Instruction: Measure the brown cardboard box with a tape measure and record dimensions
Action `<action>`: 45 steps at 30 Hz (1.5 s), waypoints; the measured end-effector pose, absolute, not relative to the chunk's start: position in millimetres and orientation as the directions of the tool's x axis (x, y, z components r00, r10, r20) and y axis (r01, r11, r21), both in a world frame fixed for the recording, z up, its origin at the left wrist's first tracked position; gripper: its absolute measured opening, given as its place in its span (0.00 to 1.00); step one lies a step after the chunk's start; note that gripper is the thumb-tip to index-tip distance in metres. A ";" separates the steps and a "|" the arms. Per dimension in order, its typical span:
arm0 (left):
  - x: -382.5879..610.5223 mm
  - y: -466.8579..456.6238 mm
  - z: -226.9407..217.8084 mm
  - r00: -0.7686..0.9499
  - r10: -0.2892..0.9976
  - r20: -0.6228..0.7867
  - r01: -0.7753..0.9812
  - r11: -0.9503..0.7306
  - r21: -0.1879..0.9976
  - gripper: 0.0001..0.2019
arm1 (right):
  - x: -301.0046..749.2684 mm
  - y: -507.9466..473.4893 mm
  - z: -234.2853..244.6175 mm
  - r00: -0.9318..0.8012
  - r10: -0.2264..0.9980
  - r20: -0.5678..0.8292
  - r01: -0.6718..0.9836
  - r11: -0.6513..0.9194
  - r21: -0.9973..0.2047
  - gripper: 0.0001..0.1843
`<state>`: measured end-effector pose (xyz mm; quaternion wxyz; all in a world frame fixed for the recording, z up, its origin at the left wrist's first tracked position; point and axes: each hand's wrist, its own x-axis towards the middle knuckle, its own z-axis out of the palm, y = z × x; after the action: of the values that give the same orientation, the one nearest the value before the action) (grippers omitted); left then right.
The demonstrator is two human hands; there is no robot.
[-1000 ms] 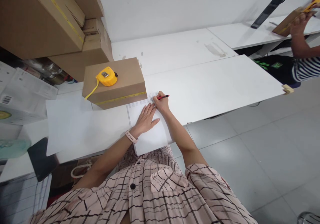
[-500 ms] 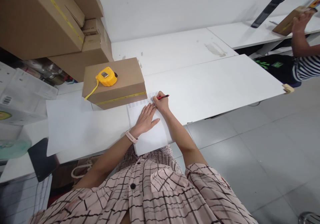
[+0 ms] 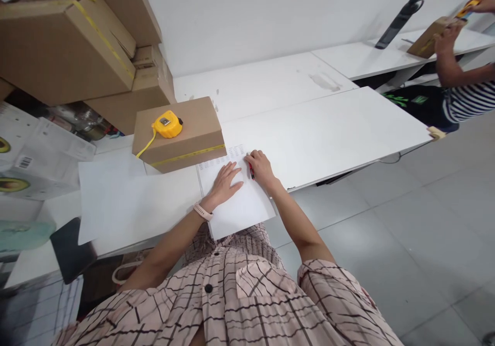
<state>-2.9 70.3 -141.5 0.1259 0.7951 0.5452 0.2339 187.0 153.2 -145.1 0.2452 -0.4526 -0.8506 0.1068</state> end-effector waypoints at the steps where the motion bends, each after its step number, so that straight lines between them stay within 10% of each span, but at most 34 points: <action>1: -7.8 70.3 -135.3 0.241 0.914 0.326 0.785 -0.381 0.488 0.19 | 188.9 150.5 -147.4 -0.468 0.825 0.318 0.727 0.564 -0.392 0.20; 7: -71.9 88.4 -51.9 -0.280 0.604 0.747 0.773 -0.320 0.548 0.10 | 191.6 145.3 -161.9 -0.362 0.852 0.379 0.723 0.513 -0.463 0.30; 14: -128.5 129.2 3.3 -0.412 0.786 0.461 0.740 -0.007 0.673 0.41 | 192.1 146.3 -165.8 -0.290 0.862 0.416 0.665 0.495 -0.560 0.22; 20: -106.7 109.1 10.7 -0.340 0.909 0.242 0.330 -0.125 0.936 0.33 | 172.7 132.3 -114.4 0.025 0.870 0.493 0.453 0.429 -0.781 0.15; 27: -80.2 88.4 29.4 -0.162 0.982 0.097 0.038 -0.092 0.995 0.24 | 113.6 129.1 6.8 -0.443 0.896 0.029 -0.245 -0.090 -0.965 0.16; 37: -180.3 88.8 51.4 -0.390 0.896 0.214 0.033 -0.218 0.975 0.21 | 85.6 209.1 34.2 -0.270 0.958 0.095 -0.331 0.000 -0.943 0.16; 45: -265.4 100.4 39.3 -0.468 0.884 0.003 -0.127 -0.071 0.989 0.20 | 52.0 270.0 -5.1 -0.124 0.989 0.081 -0.013 0.080 -0.997 0.07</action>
<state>-265.4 100.4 39.3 0.3895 0.3383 0.5593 0.6489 52.0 270.0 -5.1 0.4896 -0.4455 -0.5480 0.5114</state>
